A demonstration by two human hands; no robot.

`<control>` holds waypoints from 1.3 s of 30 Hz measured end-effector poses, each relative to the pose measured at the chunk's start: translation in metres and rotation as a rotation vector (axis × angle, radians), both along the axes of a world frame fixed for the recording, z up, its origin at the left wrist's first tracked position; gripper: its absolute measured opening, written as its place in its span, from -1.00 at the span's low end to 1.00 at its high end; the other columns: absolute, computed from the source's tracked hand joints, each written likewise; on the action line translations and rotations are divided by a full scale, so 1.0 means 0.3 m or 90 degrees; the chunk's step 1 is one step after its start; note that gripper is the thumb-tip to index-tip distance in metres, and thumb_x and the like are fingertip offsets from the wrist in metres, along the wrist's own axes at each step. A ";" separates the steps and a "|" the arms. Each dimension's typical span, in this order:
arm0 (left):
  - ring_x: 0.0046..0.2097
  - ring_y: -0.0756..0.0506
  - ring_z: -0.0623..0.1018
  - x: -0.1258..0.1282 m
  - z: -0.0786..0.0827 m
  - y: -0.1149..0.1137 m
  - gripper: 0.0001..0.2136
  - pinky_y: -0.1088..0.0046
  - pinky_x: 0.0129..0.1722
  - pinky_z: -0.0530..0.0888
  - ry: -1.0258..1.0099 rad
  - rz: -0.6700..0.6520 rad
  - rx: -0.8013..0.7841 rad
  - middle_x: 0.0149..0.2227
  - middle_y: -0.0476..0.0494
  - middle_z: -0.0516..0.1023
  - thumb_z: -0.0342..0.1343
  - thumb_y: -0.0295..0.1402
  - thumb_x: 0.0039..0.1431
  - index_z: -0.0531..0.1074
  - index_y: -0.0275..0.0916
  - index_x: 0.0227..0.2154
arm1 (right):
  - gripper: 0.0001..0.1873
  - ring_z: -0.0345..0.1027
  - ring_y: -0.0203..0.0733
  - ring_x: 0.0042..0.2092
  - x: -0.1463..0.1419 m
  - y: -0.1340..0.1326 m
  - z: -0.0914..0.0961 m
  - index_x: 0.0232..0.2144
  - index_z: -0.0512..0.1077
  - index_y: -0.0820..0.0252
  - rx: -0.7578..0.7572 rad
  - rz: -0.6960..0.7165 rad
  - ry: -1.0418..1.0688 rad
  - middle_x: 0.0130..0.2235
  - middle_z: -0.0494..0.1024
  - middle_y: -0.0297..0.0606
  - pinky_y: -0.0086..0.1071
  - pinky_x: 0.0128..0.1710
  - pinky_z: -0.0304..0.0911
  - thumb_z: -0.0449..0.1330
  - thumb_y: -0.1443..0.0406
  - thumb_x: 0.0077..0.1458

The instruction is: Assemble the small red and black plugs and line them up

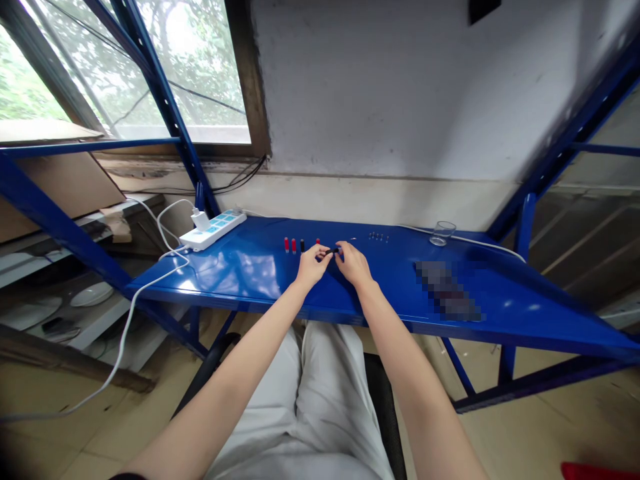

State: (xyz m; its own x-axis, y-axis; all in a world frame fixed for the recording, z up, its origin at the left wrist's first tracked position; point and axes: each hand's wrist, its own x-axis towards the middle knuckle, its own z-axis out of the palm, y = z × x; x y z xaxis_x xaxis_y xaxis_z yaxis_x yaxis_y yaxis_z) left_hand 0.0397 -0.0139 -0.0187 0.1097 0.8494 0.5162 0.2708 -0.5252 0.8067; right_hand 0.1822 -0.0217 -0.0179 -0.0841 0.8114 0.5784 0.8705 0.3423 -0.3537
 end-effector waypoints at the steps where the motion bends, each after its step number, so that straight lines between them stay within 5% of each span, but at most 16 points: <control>1: -0.37 0.03 0.49 0.000 -0.002 0.001 -0.93 0.50 -0.28 0.43 0.001 0.001 -0.001 -0.42 -0.06 0.52 0.09 -0.42 0.02 0.42 -0.26 -0.39 | -0.63 0.38 -0.14 -0.21 0.000 -0.001 0.001 -0.06 0.30 0.20 0.002 -0.001 -0.003 -0.21 0.49 -0.14 -0.33 -0.26 0.26 0.01 0.31 0.04; 15: -0.37 0.01 0.51 0.002 0.018 -0.020 -0.86 0.48 -0.27 0.43 0.032 0.031 -0.007 -0.38 -0.08 0.55 0.13 -0.35 0.01 0.44 -0.24 -0.32 | -0.73 0.40 -0.10 -0.28 -0.034 -0.008 0.019 -0.15 0.29 0.20 -0.067 -0.066 -0.029 -0.18 0.51 -0.08 -0.38 -0.40 0.17 -0.01 0.32 0.07; 19: -0.40 0.01 0.50 -0.004 0.024 -0.015 -0.82 0.49 -0.28 0.41 -0.057 0.105 0.006 -0.37 -0.09 0.55 0.07 -0.31 0.07 0.40 -0.23 -0.26 | -0.77 0.38 -0.16 -0.36 -0.036 0.015 0.008 -0.22 0.30 0.18 -0.055 -0.053 0.077 -0.28 0.53 -0.14 -0.40 -0.41 0.15 0.00 0.21 0.10; 23: -0.43 0.01 0.49 -0.018 0.041 -0.013 -0.90 0.51 -0.33 0.39 -0.163 0.187 -0.024 -0.45 -0.10 0.53 -0.01 -0.37 0.11 0.37 -0.25 -0.35 | -0.79 0.33 -0.22 -0.42 -0.044 0.060 -0.005 -0.41 0.32 0.18 -0.058 -0.024 0.169 -0.42 0.49 -0.22 -0.41 -0.41 0.14 0.08 0.15 0.03; 28: -0.47 0.02 0.48 -0.026 0.051 -0.010 -0.93 0.52 -0.35 0.38 -0.227 0.192 -0.086 -0.52 -0.06 0.49 -0.04 -0.42 0.08 0.33 -0.24 -0.43 | -0.87 0.30 -0.24 -0.37 -0.069 0.117 -0.013 -0.46 0.37 0.17 -0.124 -0.047 0.088 -0.40 0.47 -0.28 -0.41 -0.37 0.11 0.17 0.22 -0.06; 39: -0.42 -0.03 0.45 -0.026 0.041 -0.002 -0.82 0.48 -0.32 0.33 -0.127 0.233 -0.123 -0.53 -0.09 0.48 -0.01 -0.33 0.05 0.32 -0.23 -0.61 | -0.82 0.32 -0.21 -0.29 -0.081 0.131 -0.009 -0.40 0.42 0.17 -0.215 -0.099 0.041 -0.34 0.49 -0.27 -0.41 -0.38 0.05 0.16 0.18 -0.02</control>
State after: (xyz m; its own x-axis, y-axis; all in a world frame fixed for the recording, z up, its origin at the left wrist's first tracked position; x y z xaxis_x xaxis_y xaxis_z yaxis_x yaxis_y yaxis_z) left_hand 0.0320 -0.0144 -0.0065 -0.3006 0.8967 0.3250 0.2396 -0.2588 0.9357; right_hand 0.1579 0.0175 -0.0205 0.0833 0.9577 0.2755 0.8752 0.0619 -0.4798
